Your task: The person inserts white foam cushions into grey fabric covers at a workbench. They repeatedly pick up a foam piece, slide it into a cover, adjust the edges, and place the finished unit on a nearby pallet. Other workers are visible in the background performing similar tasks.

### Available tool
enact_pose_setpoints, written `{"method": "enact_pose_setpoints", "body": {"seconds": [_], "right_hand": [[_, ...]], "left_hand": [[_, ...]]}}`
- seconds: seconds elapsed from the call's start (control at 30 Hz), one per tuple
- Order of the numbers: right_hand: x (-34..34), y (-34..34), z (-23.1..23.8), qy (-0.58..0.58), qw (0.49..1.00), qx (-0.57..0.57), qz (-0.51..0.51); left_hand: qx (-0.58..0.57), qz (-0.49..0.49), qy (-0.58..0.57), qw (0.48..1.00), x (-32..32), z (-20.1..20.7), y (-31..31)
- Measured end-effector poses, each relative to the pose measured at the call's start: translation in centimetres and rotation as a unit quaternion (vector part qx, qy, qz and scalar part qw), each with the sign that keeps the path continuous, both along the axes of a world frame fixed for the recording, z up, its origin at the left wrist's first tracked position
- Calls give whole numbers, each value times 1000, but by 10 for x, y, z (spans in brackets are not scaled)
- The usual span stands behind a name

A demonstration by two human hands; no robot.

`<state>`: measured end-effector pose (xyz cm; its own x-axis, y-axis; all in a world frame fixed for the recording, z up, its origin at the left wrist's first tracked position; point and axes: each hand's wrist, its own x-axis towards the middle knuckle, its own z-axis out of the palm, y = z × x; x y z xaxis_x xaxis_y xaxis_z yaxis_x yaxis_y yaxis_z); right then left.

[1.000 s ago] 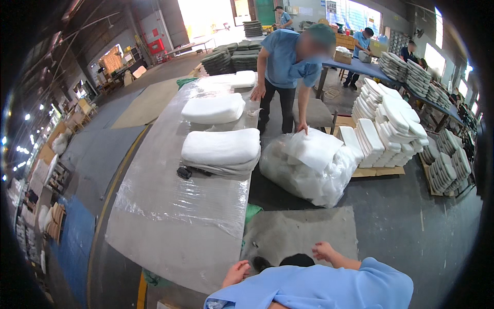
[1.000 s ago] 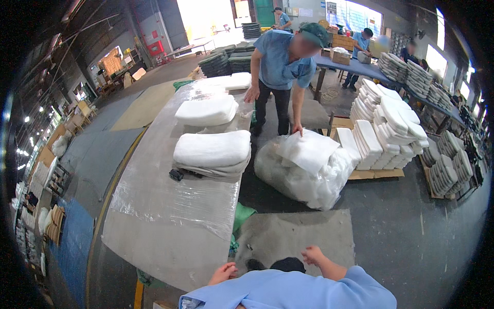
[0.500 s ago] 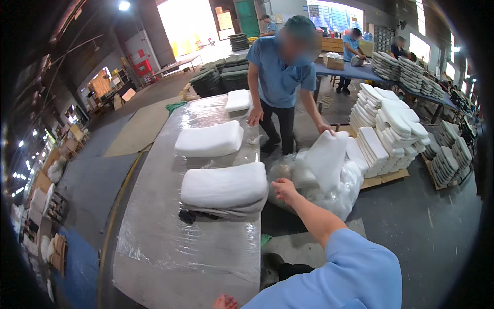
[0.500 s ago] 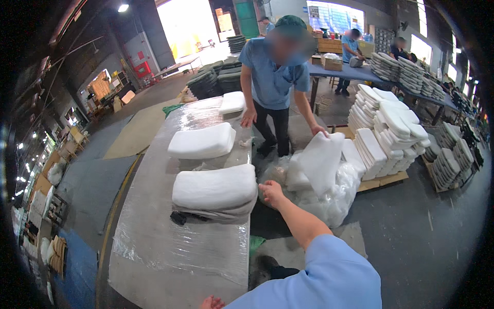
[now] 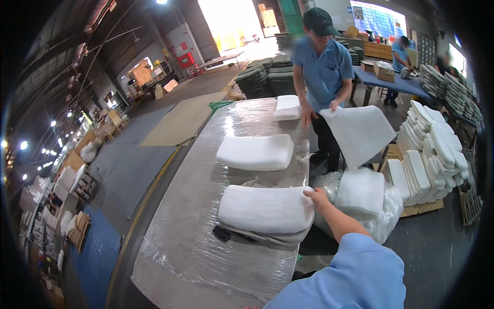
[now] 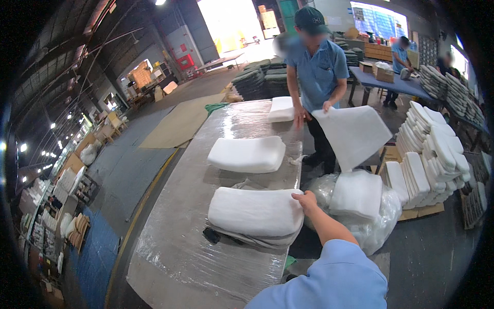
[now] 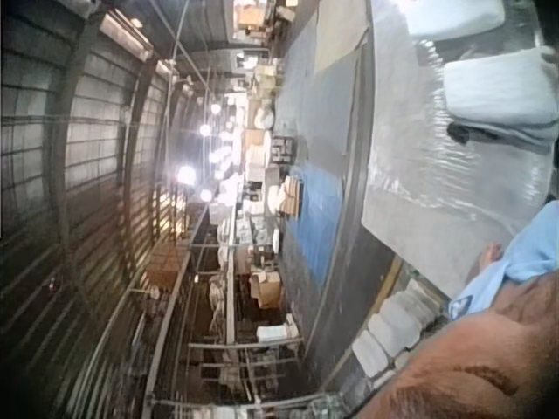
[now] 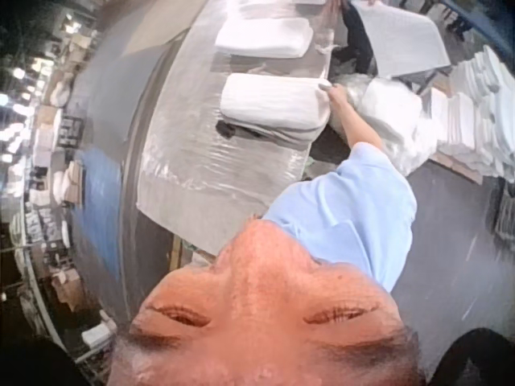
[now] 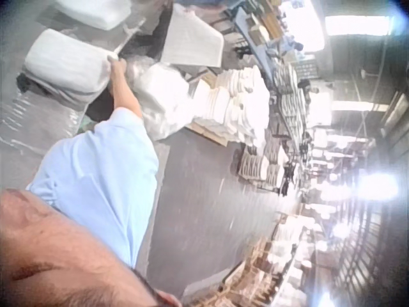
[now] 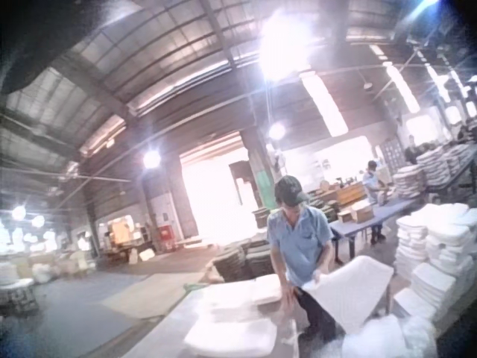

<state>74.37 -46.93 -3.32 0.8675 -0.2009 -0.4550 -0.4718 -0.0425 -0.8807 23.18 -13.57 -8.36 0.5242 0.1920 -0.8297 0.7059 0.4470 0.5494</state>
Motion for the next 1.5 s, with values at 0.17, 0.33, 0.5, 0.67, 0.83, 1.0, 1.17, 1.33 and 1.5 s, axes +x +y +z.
{"method": "enact_pose_setpoints", "body": {"seconds": [0.17,0.33,0.5,0.67,0.83,1.0,1.17,1.33,1.5], "right_hand": [[-1,22,31,99,990,83,61],[-11,38,42,0,973,201,111],[-37,48,66,-61,963,260,33],[-111,55,107,-155,941,299,-2],[-215,47,114,-111,925,364,2],[-307,80,84,19,910,413,-8],[-375,132,52,83,894,440,26],[-483,165,9,186,834,496,154],[-534,137,-52,458,710,272,461]], "left_hand": [[23,18,5,1000,-3,2,2],[48,-4,-6,999,1,4,7],[160,-120,-91,976,1,-2,7],[90,-40,-72,993,-26,3,15],[13,58,-74,996,-41,55,13],[11,61,-126,990,-104,49,32],[-1,135,-97,986,-169,54,28],[-49,238,-60,968,-253,38,15],[-129,386,-68,911,-283,9,5]]}}
